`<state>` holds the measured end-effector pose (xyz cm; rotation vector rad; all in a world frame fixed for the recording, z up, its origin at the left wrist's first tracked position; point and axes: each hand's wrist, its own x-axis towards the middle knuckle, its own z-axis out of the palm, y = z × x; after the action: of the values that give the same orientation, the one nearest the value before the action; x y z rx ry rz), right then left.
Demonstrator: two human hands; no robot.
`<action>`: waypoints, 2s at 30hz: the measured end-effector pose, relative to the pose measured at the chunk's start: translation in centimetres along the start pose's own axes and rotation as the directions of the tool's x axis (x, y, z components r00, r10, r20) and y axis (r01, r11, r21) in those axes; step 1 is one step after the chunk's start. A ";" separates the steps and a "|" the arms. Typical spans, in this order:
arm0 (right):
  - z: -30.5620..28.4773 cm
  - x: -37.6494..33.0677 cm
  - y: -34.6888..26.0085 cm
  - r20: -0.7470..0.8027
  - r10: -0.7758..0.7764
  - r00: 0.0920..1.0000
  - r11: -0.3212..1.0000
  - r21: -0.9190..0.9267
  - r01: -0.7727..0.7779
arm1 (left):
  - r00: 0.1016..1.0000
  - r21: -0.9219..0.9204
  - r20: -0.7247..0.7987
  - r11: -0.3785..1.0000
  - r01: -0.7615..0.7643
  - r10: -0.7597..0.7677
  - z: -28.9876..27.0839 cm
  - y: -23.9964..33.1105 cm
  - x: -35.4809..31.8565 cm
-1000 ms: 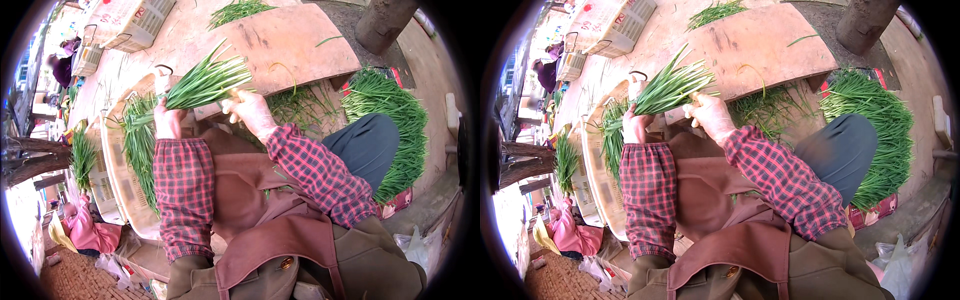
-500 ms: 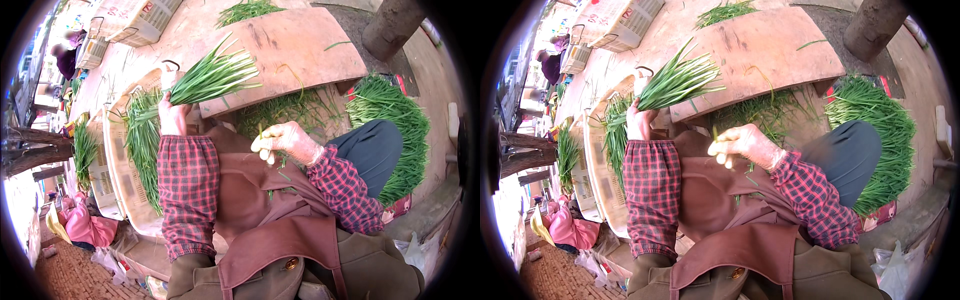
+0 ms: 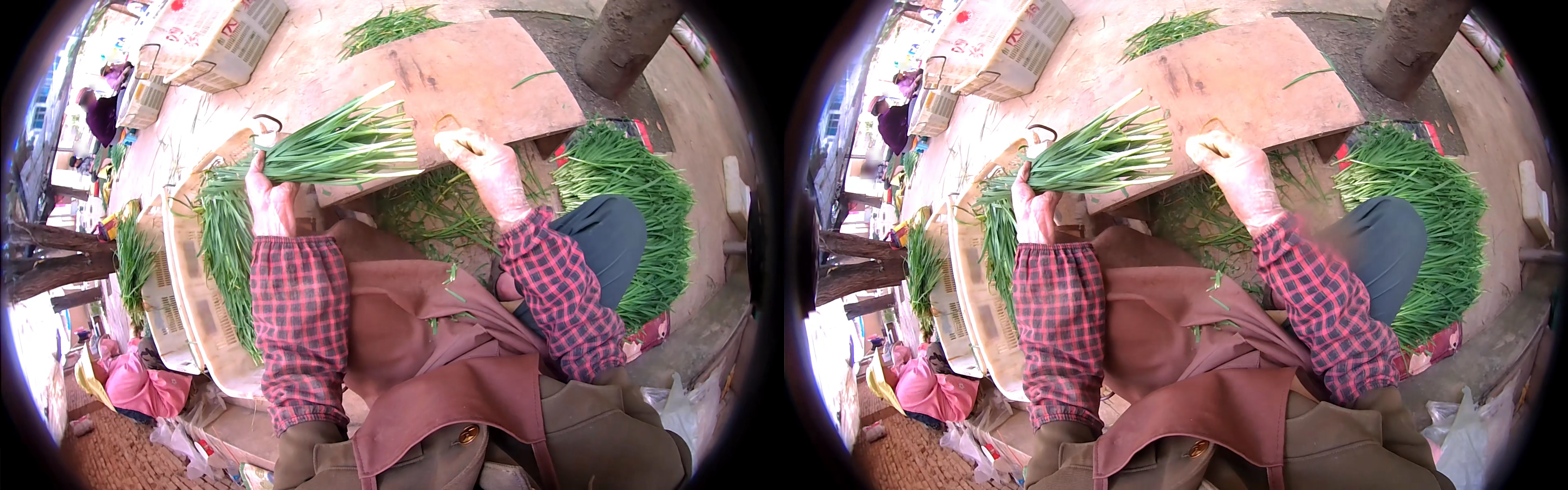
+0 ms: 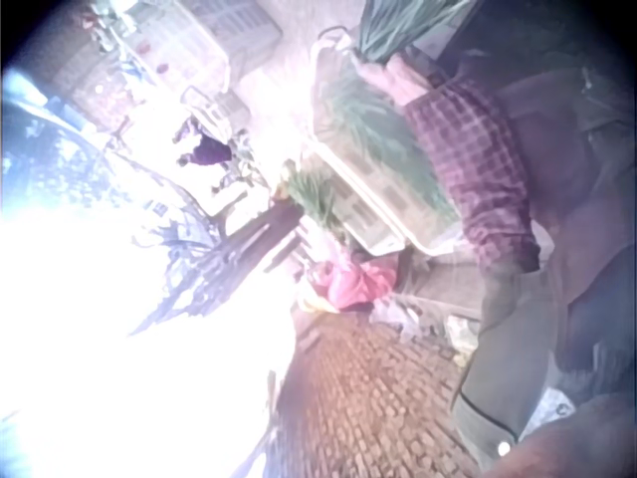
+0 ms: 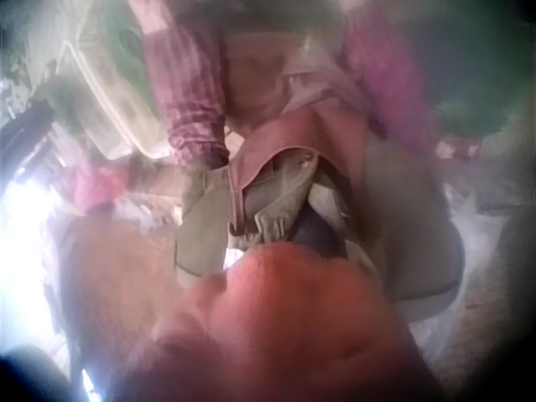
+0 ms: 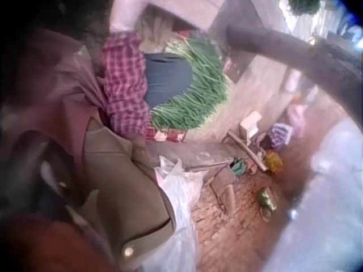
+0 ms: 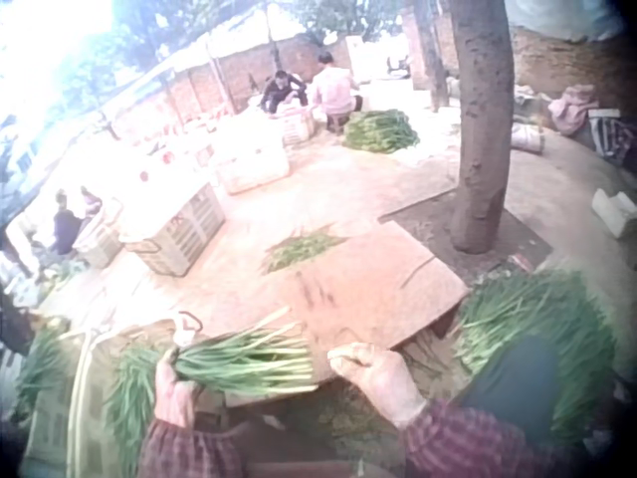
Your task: The person bundles green onions by hand and secures them with a thin strip of material.
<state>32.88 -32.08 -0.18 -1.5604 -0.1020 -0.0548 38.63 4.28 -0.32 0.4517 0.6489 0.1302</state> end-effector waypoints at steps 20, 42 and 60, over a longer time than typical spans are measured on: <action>0.2 2.1 4.0 -0.397 0.178 0.900 0.984 0.068 -0.164 | 1.000 0.039 -0.002 0.999 -0.006 0.006 1.0 -0.5 -0.4; 7.7 -3.9 -2.3 0.039 -0.034 0.999 0.983 0.182 0.027 | 0.996 0.118 0.090 0.993 -0.011 0.001 -4.5 1.7 1.2; 8.6 -2.3 -5.8 0.014 -0.231 0.973 0.889 -0.404 0.216 | 0.965 -0.049 0.139 0.975 -0.217 0.221 -0.7 0.4 -0.2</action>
<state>29.78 -23.63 5.41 -1.9558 -0.2568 -0.3020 38.06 4.81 -0.49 0.4952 0.4526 0.3152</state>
